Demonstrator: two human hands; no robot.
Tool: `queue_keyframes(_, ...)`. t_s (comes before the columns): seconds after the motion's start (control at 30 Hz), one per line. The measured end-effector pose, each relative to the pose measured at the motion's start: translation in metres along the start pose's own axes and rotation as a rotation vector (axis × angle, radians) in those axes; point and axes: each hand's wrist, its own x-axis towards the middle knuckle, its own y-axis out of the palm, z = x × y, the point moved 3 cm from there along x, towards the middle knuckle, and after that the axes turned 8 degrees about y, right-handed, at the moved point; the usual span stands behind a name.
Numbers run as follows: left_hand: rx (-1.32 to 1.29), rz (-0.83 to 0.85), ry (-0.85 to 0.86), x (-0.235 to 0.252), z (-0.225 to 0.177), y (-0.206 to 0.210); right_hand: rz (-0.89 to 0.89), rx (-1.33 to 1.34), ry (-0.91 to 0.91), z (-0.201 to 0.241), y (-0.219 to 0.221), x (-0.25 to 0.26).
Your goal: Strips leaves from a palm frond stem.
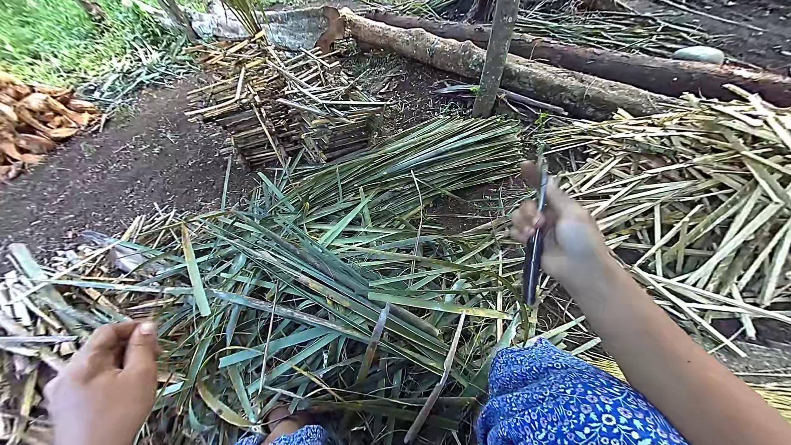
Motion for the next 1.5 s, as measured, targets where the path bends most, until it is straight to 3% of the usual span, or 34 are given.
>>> queue_keyframes(0.13, -0.055, 0.089, 0.144, -0.013, -0.064, 0.014, 0.683, -1.161, 0.26, -0.041, 0.032, -0.02)
queue_keyframes(0.23, -0.1, 0.123, 0.263, -0.022, -0.089, 0.028, 0.889, -1.607, 0.494, -0.068, 0.047, -0.034)
queue_keyframes(0.3, -0.17, 0.133, 0.293, -0.028, -0.101, 0.034, 0.934, -1.493, 0.379, -0.057, 0.057, -0.039)
queue_keyframes(0.4, -0.265, 0.138, 0.35, -0.035, -0.116, 0.04, 0.978, -0.921, 0.194, -0.037, 0.072, -0.048)
queue_keyframes(0.5, -0.348, 0.169, 0.379, -0.041, -0.129, 0.043, 0.965, -0.488, 0.113, -0.031, 0.089, -0.06)
queue_keyframes(0.6, -0.402, 0.188, 0.438, -0.045, -0.139, 0.046, 0.907, -0.311, 0.132, -0.031, 0.102, -0.068)
queue_keyframes(0.83, -0.432, 0.165, 0.559, -0.048, -0.151, 0.051, 0.865, -0.24, 0.162, -0.039, 0.116, -0.073)
queue_keyframes(1.2, -0.137, 0.169, 0.511, -0.026, -0.114, 0.045, 0.431, -0.139, -0.123, -0.017, 0.076, -0.047)
queue_keyframes(1.33, -0.13, 0.133, 0.515, -0.029, -0.122, 0.044, 0.446, -0.133, -0.099, -0.019, 0.079, -0.048)
queue_keyframes(1.5, -0.196, 0.123, 0.543, -0.036, -0.137, 0.049, 0.62, -0.211, -0.004, -0.034, 0.095, -0.061)
